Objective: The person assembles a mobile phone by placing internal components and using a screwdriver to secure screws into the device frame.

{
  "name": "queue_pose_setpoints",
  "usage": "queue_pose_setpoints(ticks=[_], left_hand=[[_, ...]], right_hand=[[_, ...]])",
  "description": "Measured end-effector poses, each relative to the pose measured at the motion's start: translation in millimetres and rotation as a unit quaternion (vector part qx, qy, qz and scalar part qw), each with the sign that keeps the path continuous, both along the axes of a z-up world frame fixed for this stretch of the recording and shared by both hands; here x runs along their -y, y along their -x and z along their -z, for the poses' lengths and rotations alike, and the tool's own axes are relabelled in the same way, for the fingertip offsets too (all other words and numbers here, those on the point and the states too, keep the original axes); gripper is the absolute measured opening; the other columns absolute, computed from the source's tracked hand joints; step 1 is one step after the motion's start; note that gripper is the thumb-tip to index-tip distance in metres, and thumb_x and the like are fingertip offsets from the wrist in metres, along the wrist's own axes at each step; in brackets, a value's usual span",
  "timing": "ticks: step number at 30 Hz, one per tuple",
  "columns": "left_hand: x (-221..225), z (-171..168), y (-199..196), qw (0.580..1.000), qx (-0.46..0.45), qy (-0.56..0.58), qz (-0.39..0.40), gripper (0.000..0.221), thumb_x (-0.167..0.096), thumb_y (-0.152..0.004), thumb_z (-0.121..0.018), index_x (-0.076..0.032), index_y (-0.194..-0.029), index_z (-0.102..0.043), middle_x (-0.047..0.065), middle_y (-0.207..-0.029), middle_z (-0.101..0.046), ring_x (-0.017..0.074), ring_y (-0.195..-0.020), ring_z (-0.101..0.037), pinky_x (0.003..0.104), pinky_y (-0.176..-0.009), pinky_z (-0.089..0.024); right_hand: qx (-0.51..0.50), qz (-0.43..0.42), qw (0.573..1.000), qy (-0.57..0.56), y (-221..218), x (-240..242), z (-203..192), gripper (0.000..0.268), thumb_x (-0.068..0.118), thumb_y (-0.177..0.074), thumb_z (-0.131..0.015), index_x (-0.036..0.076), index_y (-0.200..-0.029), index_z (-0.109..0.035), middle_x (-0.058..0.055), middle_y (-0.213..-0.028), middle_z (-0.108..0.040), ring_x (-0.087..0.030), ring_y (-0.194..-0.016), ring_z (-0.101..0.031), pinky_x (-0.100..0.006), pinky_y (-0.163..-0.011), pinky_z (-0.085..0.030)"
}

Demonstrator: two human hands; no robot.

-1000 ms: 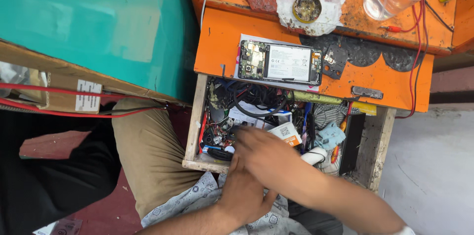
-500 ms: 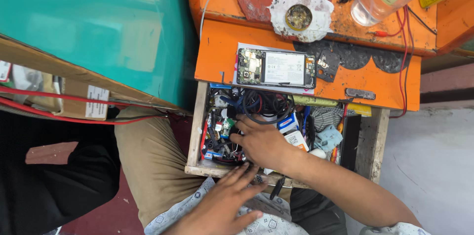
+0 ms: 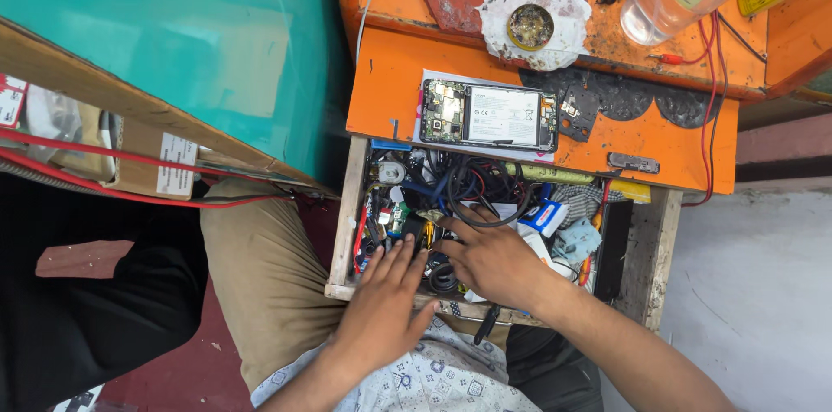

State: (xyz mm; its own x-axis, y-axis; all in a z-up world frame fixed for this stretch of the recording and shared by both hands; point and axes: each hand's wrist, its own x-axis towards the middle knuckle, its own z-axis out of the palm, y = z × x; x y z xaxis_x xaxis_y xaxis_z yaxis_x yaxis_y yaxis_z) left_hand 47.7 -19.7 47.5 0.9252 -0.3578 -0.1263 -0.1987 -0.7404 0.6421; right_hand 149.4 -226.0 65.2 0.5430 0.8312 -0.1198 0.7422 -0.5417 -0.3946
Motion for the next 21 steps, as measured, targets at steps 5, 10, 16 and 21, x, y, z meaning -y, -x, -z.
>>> queue_pose_setpoints(ticks=[5, 10, 16, 21], left_hand=[[8.3, 3.6, 14.8, 1.0, 0.01, -0.001, 0.011, 0.08, -0.035, -0.092, -0.066, 0.012, -0.148, -0.035, 0.036, -0.157, -0.03, 0.0453, -0.148, -0.027, 0.052, -0.121, -0.015], [4.2, 5.4, 15.6, 1.0, 0.018, 0.02, 0.01, 0.086, -0.035, -0.092, -0.068, 0.014, -0.15, -0.029, 0.037, -0.158, -0.025, 0.0465, -0.15, -0.023, 0.053, -0.122, -0.013], [-2.0, 6.1, 10.3, 0.996, 0.018, 0.082, -0.031, 0.087, -0.034, -0.092, -0.069, 0.014, -0.151, -0.026, 0.038, -0.159, -0.022, 0.0485, -0.149, -0.021, 0.053, -0.12, -0.014], [-19.2, -1.6, 13.5, 0.977, 0.037, 0.166, -0.13, 0.072, -0.02, -0.086, -0.077, -0.001, -0.148, -0.048, 0.025, -0.157, -0.044, 0.0406, -0.145, -0.04, 0.049, -0.116, -0.034]], right_hand=[[-0.006, 0.006, 1.0, -0.027, 0.9, 4.5, -1.8, 0.032, 0.018, -0.084, -0.069, 0.01, -0.114, -0.071, -0.016, -0.133, -0.06, -0.042, -0.132, -0.05, -0.052, -0.11, -0.039], [-0.037, 0.018, 0.999, -0.007, 2.0, -1.8, -3.9, 0.036, 0.016, -0.082, -0.069, 0.009, -0.118, -0.071, -0.016, -0.135, -0.059, -0.037, -0.131, -0.051, -0.053, -0.112, -0.036], [0.01, 0.003, 0.995, -0.103, 23.1, -16.8, -14.3, 0.036, 0.018, -0.091, -0.07, 0.0, -0.122, -0.068, -0.016, -0.138, -0.062, -0.032, -0.141, -0.05, -0.051, -0.119, -0.041], [-0.024, 0.171, 0.95, -0.26, 57.7, 14.4, -32.6, 0.028, 0.016, -0.088, -0.076, 0.004, -0.113, -0.069, -0.011, -0.118, -0.073, -0.026, -0.114, -0.07, -0.039, -0.096, -0.057]])
